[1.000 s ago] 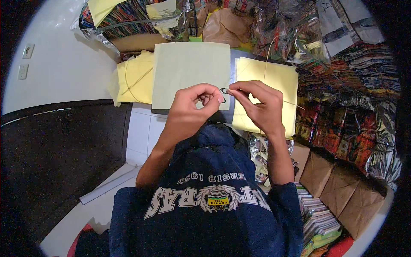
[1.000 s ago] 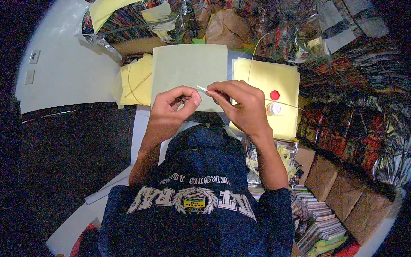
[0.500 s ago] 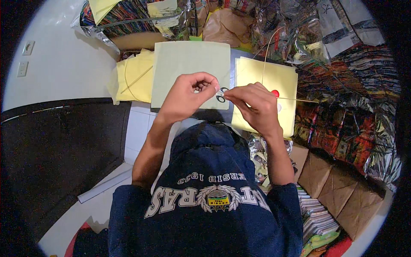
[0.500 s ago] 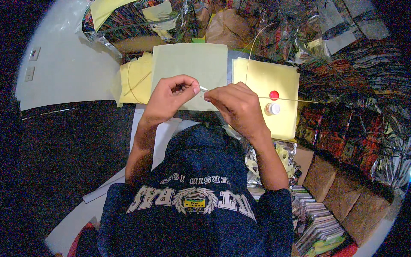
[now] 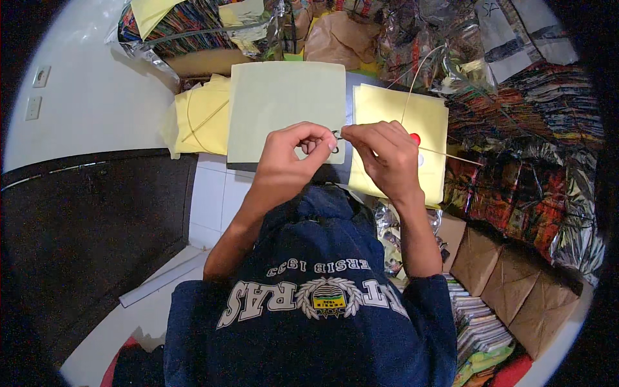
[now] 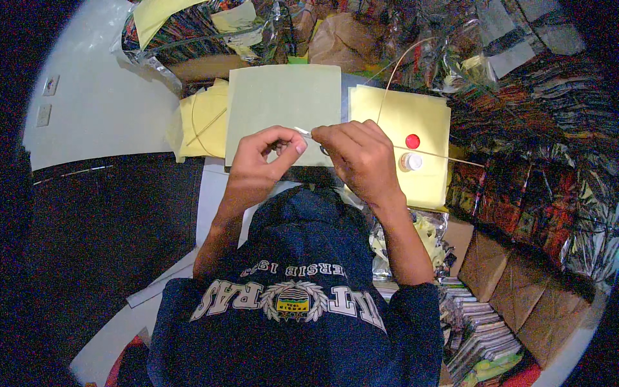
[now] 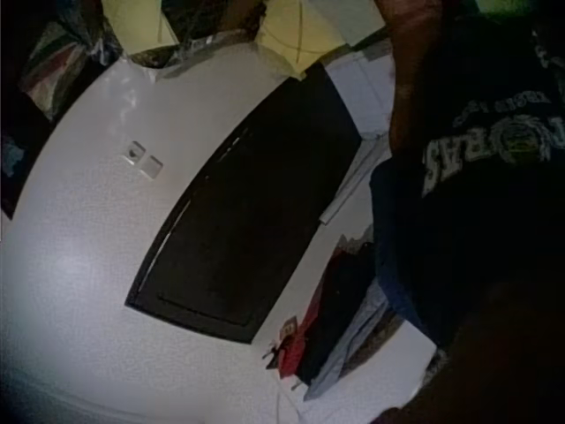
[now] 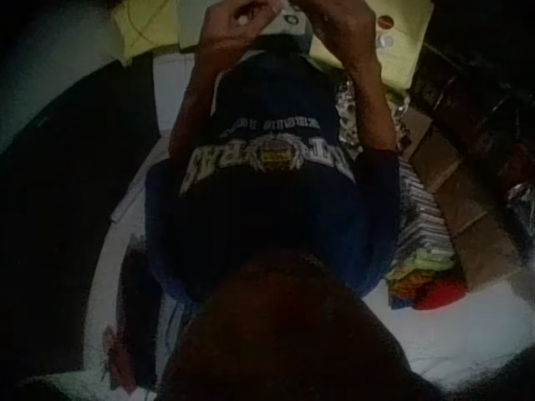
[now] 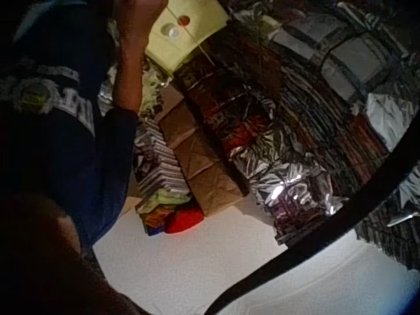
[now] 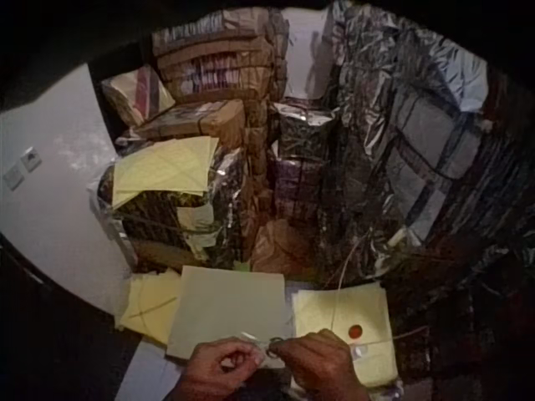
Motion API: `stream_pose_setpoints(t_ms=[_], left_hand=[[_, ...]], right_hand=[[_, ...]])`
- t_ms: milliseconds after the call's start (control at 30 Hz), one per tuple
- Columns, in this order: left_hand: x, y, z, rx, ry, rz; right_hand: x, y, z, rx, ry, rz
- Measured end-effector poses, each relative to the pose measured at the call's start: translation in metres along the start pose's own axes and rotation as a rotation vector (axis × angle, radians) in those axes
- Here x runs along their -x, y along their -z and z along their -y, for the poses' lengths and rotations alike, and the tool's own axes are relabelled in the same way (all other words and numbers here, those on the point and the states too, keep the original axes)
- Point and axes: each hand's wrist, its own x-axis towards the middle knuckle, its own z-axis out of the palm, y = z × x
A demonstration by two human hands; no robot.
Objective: Assembling a kite using paper, bamboo sticks, string, and glue.
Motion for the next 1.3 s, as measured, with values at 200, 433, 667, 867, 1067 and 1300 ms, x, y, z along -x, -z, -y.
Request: stream_pose_setpoints(t_ms=[200, 433, 667, 867, 1067, 1300], left_hand=[[0.003, -0.003, 0.015, 0.185, 0.072, 0.005], [-0.001, 0.007, 0.024, 0.249, 0.101, 0.046], [-0.015, 0.026, 0.027, 0.194, 0.041, 0.207], [-0.021, 0.032, 0.000, -0.155, -0.025, 0.241], [-0.007, 0.013, -0.008, -0.248, -0.128, 0.055], [0.005, -0.001, 0.016, -0.073, -0.043, -0.109]], right_hand=[[-0.003, -0.004, 0.006, -0.108, -0.104, -0.009], [0.000, -0.010, 0.009, -0.200, -0.159, 0.041], [0.006, -0.012, 0.004, -0.214, -0.067, 0.109], [0.006, -0.012, 0.003, -0.161, -0.030, 0.149], [0.006, -0.015, -0.001, -0.067, -0.041, 0.083], [0.004, -0.018, 0.000, -0.100, -0.069, 0.044]])
